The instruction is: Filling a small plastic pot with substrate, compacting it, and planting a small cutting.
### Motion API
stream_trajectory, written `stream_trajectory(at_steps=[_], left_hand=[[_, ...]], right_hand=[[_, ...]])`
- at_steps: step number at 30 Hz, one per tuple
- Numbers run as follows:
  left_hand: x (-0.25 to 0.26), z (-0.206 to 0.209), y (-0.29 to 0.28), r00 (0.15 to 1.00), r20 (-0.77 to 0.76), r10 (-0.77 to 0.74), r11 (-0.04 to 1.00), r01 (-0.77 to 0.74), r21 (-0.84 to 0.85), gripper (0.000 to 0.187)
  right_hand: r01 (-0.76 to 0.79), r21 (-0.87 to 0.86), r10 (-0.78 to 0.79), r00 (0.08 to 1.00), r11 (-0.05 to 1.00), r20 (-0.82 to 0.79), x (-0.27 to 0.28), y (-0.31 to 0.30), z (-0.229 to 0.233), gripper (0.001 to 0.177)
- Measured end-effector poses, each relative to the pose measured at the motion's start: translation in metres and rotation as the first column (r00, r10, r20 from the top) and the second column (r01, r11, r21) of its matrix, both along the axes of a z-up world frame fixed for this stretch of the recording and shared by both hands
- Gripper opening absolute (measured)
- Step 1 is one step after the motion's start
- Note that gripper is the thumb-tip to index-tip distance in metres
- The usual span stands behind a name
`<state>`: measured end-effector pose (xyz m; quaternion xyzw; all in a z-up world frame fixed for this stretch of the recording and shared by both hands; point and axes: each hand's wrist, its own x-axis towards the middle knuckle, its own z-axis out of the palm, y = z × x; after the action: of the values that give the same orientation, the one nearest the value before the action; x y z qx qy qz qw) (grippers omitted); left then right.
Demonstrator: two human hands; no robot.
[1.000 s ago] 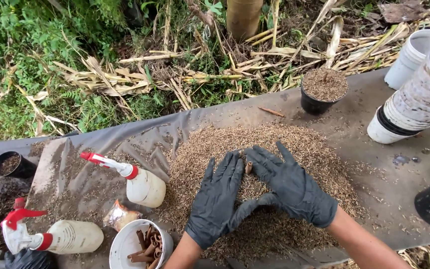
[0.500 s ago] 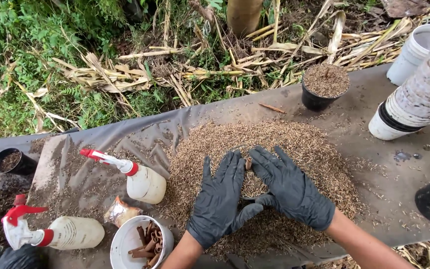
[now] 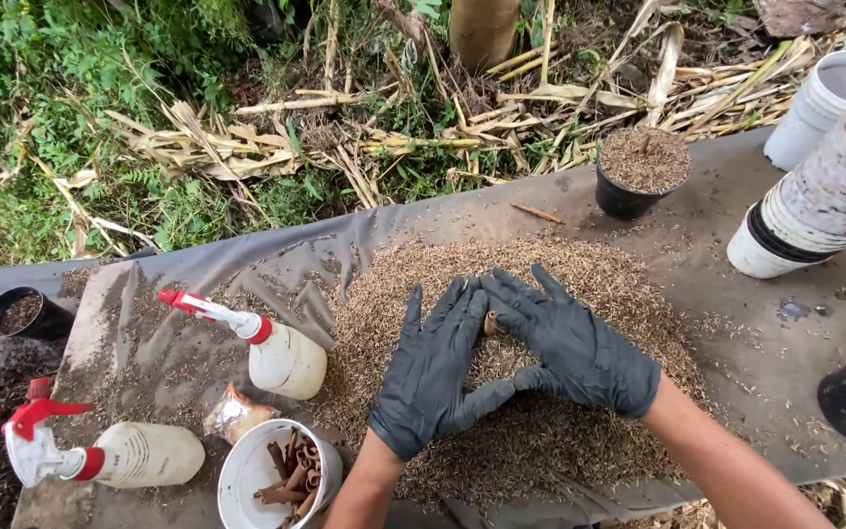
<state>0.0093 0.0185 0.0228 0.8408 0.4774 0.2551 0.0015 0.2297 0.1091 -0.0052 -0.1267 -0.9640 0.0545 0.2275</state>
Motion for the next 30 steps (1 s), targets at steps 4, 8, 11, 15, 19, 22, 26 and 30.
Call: stream_trajectory(at_steps=[4, 8, 11, 15, 19, 22, 26, 30], left_hand=[[0.004, 0.006, -0.004, 0.998, -0.064, 0.015, 0.999, -0.017, -0.032, 0.094], [0.003, 0.006, -0.002, 0.999, 0.034, -0.022, 0.998, 0.024, -0.062, 0.089], [0.002, 0.002, -0.003, 1.000, 0.009, -0.016, 0.999, 0.016, -0.041, 0.089], [0.001, -0.011, 0.002, 0.994, -0.084, 0.077, 0.997, -0.076, 0.013, 0.097], [0.000, -0.020, 0.002, 0.984, -0.159, 0.084, 0.996, -0.082, 0.016, 0.102], [-0.003, -0.026, 0.004, 0.958, -0.264, 0.114, 0.992, -0.096, 0.080, 0.109], [-0.001, -0.017, 0.000, 0.968, -0.232, 0.096, 0.994, -0.081, 0.073, 0.105], [0.004, -0.011, -0.015, 0.965, -0.199, 0.168, 0.984, -0.153, 0.090, 0.107]], right_hand=[[0.128, 0.053, -0.133, 0.986, 0.990, 0.099, 0.000, -0.015, 0.009, 0.105], [0.153, 0.168, -0.168, 0.982, 0.974, 0.081, 0.000, -0.017, -0.009, 0.109], [0.151, 0.150, -0.160, 0.986, 0.977, 0.050, 0.001, -0.019, -0.010, 0.098], [0.222, 0.188, -0.239, 0.968, 0.957, 0.072, 0.002, -0.025, 0.001, 0.091], [0.259, 0.224, -0.282, 0.956, 0.940, 0.076, -0.003, -0.038, -0.020, 0.094], [0.262, 0.281, -0.298, 0.950, 0.923, 0.090, -0.004, -0.037, -0.020, 0.091], [0.243, 0.190, -0.259, 0.964, 0.951, 0.064, -0.002, -0.038, -0.018, 0.097], [0.273, 0.202, -0.280, 0.960, 0.941, 0.007, 0.003, -0.047, -0.018, 0.104]])
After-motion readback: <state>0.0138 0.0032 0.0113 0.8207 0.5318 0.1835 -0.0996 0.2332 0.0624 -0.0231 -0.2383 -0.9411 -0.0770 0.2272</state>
